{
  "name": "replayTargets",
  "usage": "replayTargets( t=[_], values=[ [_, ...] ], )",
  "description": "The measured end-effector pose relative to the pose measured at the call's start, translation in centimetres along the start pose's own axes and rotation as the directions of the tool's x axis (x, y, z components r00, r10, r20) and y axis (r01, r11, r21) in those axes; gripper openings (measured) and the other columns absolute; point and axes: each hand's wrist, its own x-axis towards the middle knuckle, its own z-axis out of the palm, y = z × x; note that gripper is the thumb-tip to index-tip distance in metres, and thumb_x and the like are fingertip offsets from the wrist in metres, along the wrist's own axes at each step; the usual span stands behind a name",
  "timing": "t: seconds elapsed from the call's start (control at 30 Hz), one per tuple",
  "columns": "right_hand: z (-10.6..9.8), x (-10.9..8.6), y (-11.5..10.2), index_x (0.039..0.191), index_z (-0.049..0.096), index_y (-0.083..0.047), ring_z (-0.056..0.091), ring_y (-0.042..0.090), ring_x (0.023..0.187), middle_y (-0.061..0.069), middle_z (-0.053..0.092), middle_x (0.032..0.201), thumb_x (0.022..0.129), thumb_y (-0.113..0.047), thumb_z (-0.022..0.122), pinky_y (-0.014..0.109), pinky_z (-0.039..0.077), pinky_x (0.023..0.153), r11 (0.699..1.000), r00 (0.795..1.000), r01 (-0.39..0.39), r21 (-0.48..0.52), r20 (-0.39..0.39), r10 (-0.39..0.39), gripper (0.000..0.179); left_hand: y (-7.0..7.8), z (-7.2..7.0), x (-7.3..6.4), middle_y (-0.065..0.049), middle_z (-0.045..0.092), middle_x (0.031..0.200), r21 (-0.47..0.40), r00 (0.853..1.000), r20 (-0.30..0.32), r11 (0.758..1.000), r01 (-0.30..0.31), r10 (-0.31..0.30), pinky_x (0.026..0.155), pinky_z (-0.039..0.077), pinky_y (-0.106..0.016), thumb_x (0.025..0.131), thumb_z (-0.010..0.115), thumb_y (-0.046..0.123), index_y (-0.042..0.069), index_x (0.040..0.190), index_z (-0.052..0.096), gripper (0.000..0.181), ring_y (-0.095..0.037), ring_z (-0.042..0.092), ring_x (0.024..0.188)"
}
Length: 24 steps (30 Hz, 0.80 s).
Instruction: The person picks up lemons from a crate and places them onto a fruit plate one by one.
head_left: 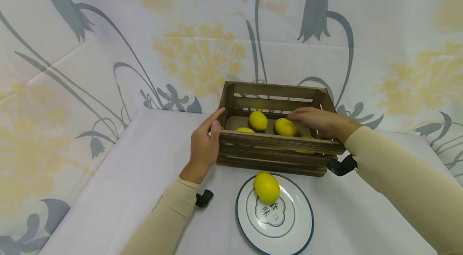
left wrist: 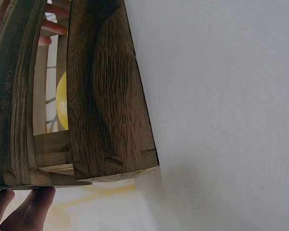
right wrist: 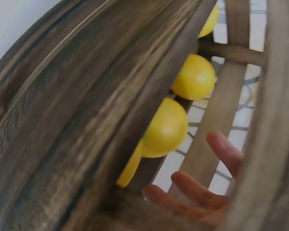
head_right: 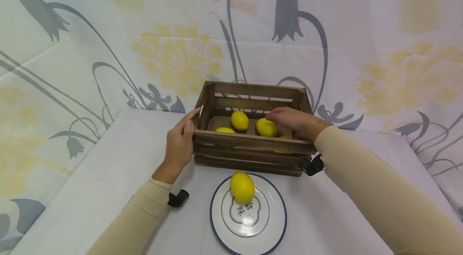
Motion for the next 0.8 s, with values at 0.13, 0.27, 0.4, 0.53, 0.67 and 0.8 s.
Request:
replayTargets(
  t=[0.13, 0.27, 0.4, 0.53, 0.67, 0.8],
  values=[
    [0.04, 0.43, 0.02, 0.153, 0.033, -0.003, 0.021, 0.052, 0.146, 0.027, 0.022, 0.160, 0.106, -0.035, 0.033, 0.069, 0.033, 0.109, 1.000, 1.000, -0.001, -0.001, 0.012, 0.001, 0.056, -0.12, -0.05, 0.01, -0.003, 0.067, 0.082, 0.002, 1.000, -0.006, 1.000, 0.004, -0.004, 0.057, 0.044, -0.030, 0.101, 0.035, 0.036, 0.030, 0.138, 0.061, 0.046, -0.014, 0.057, 0.070],
    [0.08, 0.63, 0.20, 0.151, 0.034, 0.001, 0.029, 0.050, 0.143, 0.028, 0.028, 0.156, 0.106, -0.033, 0.034, 0.065, 0.036, 0.109, 1.000, 1.000, 0.012, -0.004, 0.021, -0.012, 0.056, -0.13, -0.03, 0.02, -0.003, 0.068, 0.082, 0.004, 1.000, 0.000, 1.000, 0.002, -0.002, 0.059, 0.045, -0.030, 0.102, 0.035, 0.036, 0.030, 0.139, 0.061, 0.046, -0.014, 0.058, 0.072],
    [0.07, 0.62, 0.29, 0.152, 0.034, 0.000, 0.029, 0.050, 0.143, 0.028, 0.029, 0.156, 0.106, -0.035, 0.035, 0.066, 0.032, 0.111, 1.000, 1.000, 0.005, -0.024, 0.030, -0.004, 0.058, -0.04, 0.02, 0.03, -0.003, 0.068, 0.083, 0.003, 1.000, 0.002, 1.000, 0.003, -0.003, 0.054, 0.042, -0.029, 0.102, 0.035, 0.036, 0.030, 0.139, 0.060, 0.046, -0.014, 0.057, 0.070],
    [0.02, 0.68, 0.27, 0.154, 0.031, -0.002, 0.026, 0.052, 0.143, 0.028, 0.024, 0.158, 0.105, -0.039, 0.036, 0.070, 0.030, 0.110, 0.998, 0.997, -0.034, -0.061, 0.065, 0.038, 0.062, 0.10, -0.07, 0.01, -0.003, 0.069, 0.085, 0.001, 1.000, 0.003, 1.000, 0.012, -0.012, 0.051, 0.041, -0.029, 0.101, 0.035, 0.036, 0.031, 0.139, 0.060, 0.046, -0.013, 0.056, 0.070],
    [0.04, 0.75, 0.19, 0.155, 0.029, -0.003, 0.026, 0.056, 0.142, 0.029, 0.023, 0.158, 0.105, -0.039, 0.036, 0.070, 0.033, 0.108, 0.995, 0.993, -0.076, -0.058, 0.090, 0.081, 0.062, 0.15, -0.11, -0.02, -0.005, 0.070, 0.088, -0.004, 1.000, 0.006, 1.000, 0.017, -0.017, 0.055, 0.042, -0.030, 0.101, 0.035, 0.034, 0.030, 0.139, 0.060, 0.046, -0.015, 0.058, 0.074],
    [0.10, 0.70, 0.17, 0.152, 0.031, 0.000, 0.035, 0.052, 0.138, 0.028, 0.032, 0.153, 0.104, -0.036, 0.040, 0.064, 0.037, 0.109, 0.996, 0.993, -0.072, -0.055, 0.091, 0.077, 0.061, 0.21, -0.08, -0.05, -0.005, 0.070, 0.089, -0.010, 1.000, 0.009, 1.000, 0.025, -0.025, 0.061, 0.045, -0.030, 0.101, 0.036, 0.034, 0.030, 0.139, 0.060, 0.046, -0.015, 0.059, 0.078]
  ],
)
